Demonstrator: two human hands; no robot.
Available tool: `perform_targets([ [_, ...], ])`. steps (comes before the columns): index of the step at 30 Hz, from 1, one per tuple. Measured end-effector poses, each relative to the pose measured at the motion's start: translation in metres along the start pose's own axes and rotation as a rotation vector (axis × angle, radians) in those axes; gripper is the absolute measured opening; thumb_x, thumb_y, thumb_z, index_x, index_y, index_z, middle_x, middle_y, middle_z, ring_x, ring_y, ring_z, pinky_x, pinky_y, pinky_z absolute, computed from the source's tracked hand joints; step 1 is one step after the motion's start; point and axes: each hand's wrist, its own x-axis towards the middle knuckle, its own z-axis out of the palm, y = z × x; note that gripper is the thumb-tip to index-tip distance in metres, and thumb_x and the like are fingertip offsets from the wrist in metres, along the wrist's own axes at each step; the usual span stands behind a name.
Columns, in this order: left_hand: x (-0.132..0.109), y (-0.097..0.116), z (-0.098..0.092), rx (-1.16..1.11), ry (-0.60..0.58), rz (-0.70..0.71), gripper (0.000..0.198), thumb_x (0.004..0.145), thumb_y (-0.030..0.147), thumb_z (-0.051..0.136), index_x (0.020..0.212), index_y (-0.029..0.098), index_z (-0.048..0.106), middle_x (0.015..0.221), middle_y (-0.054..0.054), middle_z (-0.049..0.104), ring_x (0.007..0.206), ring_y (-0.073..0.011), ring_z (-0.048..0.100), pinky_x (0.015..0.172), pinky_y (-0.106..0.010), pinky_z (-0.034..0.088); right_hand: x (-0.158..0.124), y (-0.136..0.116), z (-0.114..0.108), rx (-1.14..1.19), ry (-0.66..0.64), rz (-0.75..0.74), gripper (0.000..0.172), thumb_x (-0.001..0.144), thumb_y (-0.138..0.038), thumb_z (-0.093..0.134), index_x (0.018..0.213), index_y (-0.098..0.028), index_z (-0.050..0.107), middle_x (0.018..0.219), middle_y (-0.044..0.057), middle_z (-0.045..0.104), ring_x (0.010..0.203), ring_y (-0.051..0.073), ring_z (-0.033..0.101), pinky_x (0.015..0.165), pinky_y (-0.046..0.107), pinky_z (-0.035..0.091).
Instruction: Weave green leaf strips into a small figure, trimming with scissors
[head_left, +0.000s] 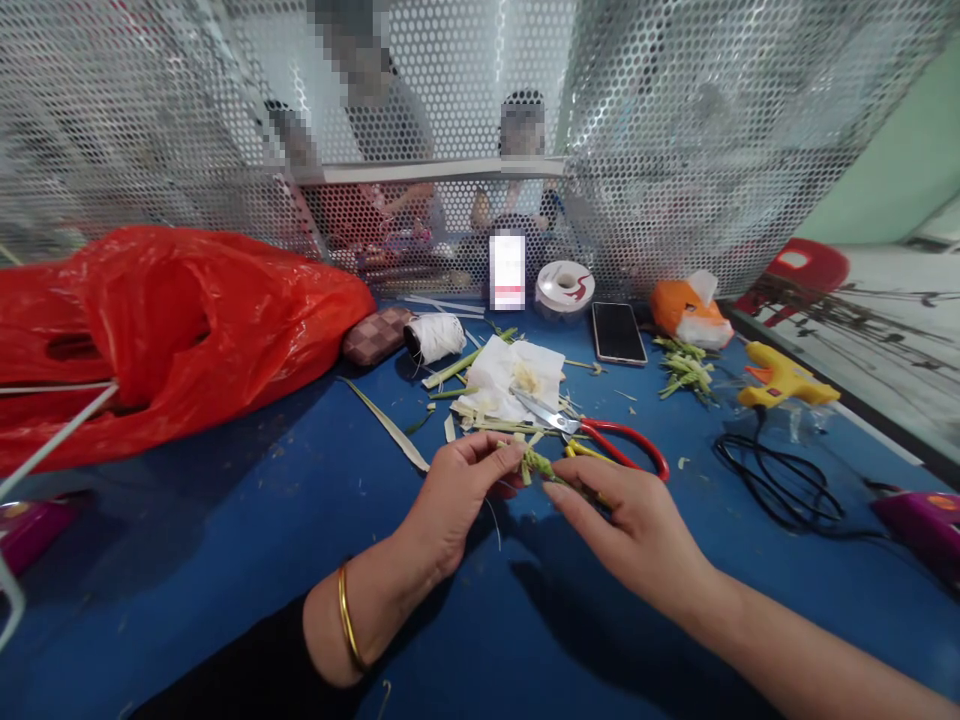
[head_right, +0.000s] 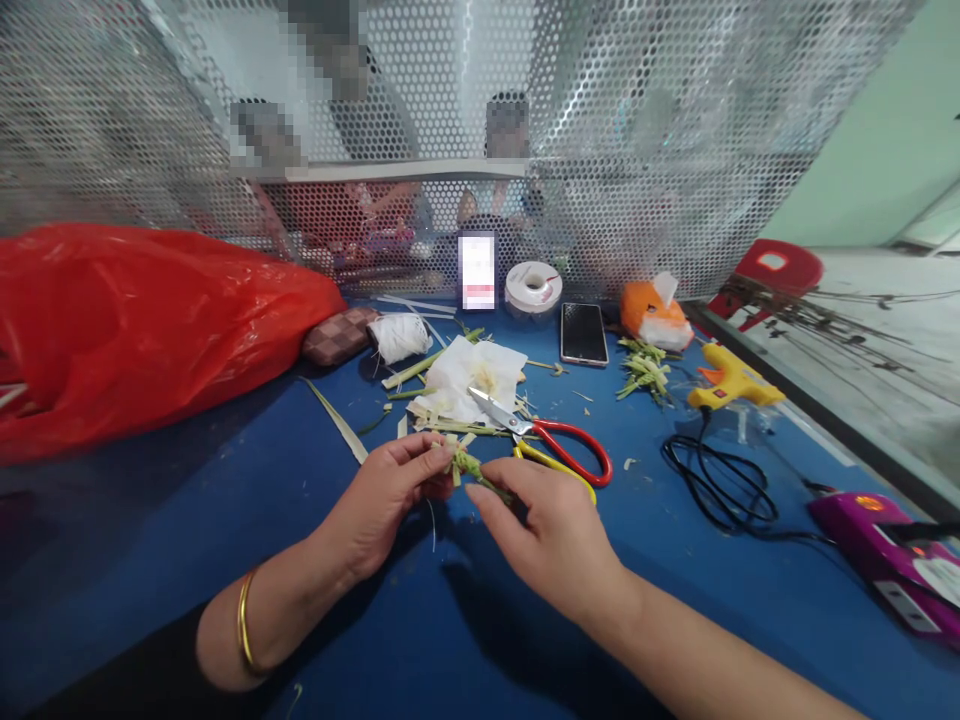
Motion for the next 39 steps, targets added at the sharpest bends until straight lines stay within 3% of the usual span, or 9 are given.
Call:
perform_targets([
  [4, 0.002, 0.000, -0.001, 0.070, -0.032, 0.019, 0.020, 0.071, 0.033, 0.072, 0.076, 0.015, 0.066, 0.066, 0.001, 0.060, 0.060, -0.0094, 0.051, 0.060, -0.023, 0.040, 0.001, 0.001, 0.003, 0.199, -0.118, 0.148, 0.028, 0.094, -0.033, 0.046, 0.075, -0.019, 0.062, 0.063, -0.001, 0.060, 0.057, 0.012, 0.053, 0.052, 0.023, 0.040],
  [11, 0.002, 0.006, -0.002, 0.357, -0.032, 0.177, 0.012, 0.073, 0.027, 0.068, 0.072, 0.015, 0.067, 0.059, 0.004, 0.054, 0.057, -0.0090, 0.045, 0.056, -0.022, 0.035, 0.000, 0.000, -0.002, 0.057, -0.164, 0.009, 0.030, 0.093, -0.030, 0.046, 0.068, -0.019, 0.058, 0.062, 0.000, 0.057, 0.058, 0.013, 0.050, 0.057, 0.025, 0.040],
  [16, 0.003, 0.008, -0.003, 0.281, -0.071, 0.091, 0.018, 0.067, 0.028, 0.074, 0.077, 0.014, 0.069, 0.061, 0.003, 0.057, 0.056, -0.0089, 0.047, 0.058, -0.023, 0.038, 0.004, 0.002, -0.008, 0.124, 0.041, 0.119, 0.023, 0.093, -0.036, 0.049, 0.088, -0.020, 0.064, 0.079, 0.003, 0.065, 0.069, 0.015, 0.056, 0.064, 0.026, 0.044],
  [18, 0.004, 0.007, -0.002, 0.247, -0.094, 0.055, 0.029, 0.063, 0.027, 0.076, 0.088, 0.014, 0.069, 0.060, 0.004, 0.058, 0.056, -0.0089, 0.049, 0.058, -0.023, 0.040, 0.007, 0.005, -0.007, 0.234, 0.070, 0.194, 0.019, 0.090, -0.036, 0.054, 0.091, -0.020, 0.064, 0.082, 0.003, 0.066, 0.072, 0.016, 0.058, 0.066, 0.027, 0.046],
  [21, 0.003, 0.004, -0.001, 0.250, -0.132, 0.049, 0.040, 0.060, 0.025, 0.078, 0.097, 0.015, 0.066, 0.058, 0.006, 0.056, 0.056, -0.0088, 0.050, 0.059, -0.023, 0.040, 0.011, 0.005, -0.004, 0.463, -0.057, 0.263, 0.016, 0.085, -0.033, 0.059, 0.091, -0.019, 0.065, 0.082, 0.002, 0.067, 0.076, 0.016, 0.059, 0.069, 0.027, 0.048],
  [28, 0.006, 0.001, -0.002, 0.336, -0.080, 0.106, 0.039, 0.068, 0.037, 0.072, 0.099, 0.015, 0.065, 0.069, 0.001, 0.063, 0.057, -0.0105, 0.053, 0.059, -0.026, 0.044, 0.017, 0.004, -0.007, 0.831, -0.162, 0.505, 0.022, 0.074, -0.036, 0.072, 0.075, -0.015, 0.065, 0.060, -0.003, 0.056, 0.053, 0.008, 0.050, 0.054, 0.020, 0.044],
  [32, 0.006, 0.004, -0.001, 0.335, 0.007, 0.090, 0.030, 0.073, 0.037, 0.066, 0.094, 0.016, 0.067, 0.075, -0.004, 0.067, 0.058, -0.0121, 0.056, 0.061, -0.028, 0.047, 0.025, 0.022, -0.016, 1.069, 0.097, 0.648, 0.024, 0.070, -0.035, 0.077, 0.074, -0.015, 0.063, 0.055, -0.004, 0.056, 0.047, 0.006, 0.050, 0.049, 0.017, 0.044],
  [37, 0.002, 0.004, 0.003, 0.342, -0.015, 0.052, 0.020, 0.071, 0.032, 0.067, 0.086, 0.018, 0.070, 0.072, -0.005, 0.068, 0.057, -0.0131, 0.057, 0.062, -0.029, 0.048, 0.042, 0.053, -0.040, 1.169, 0.685, 0.623, 0.014, 0.076, -0.029, 0.071, 0.072, -0.020, 0.060, 0.073, 0.002, 0.066, 0.066, 0.012, 0.064, 0.060, 0.021, 0.055],
  [39, 0.001, 0.004, 0.004, 0.357, -0.028, 0.047, 0.019, 0.071, 0.030, 0.067, 0.085, 0.018, 0.070, 0.072, -0.005, 0.068, 0.057, -0.0129, 0.057, 0.063, -0.029, 0.048, 0.044, 0.054, -0.046, 1.171, 0.697, 0.672, 0.013, 0.080, -0.031, 0.066, 0.073, -0.021, 0.061, 0.086, 0.006, 0.070, 0.078, 0.017, 0.068, 0.062, 0.026, 0.058],
])
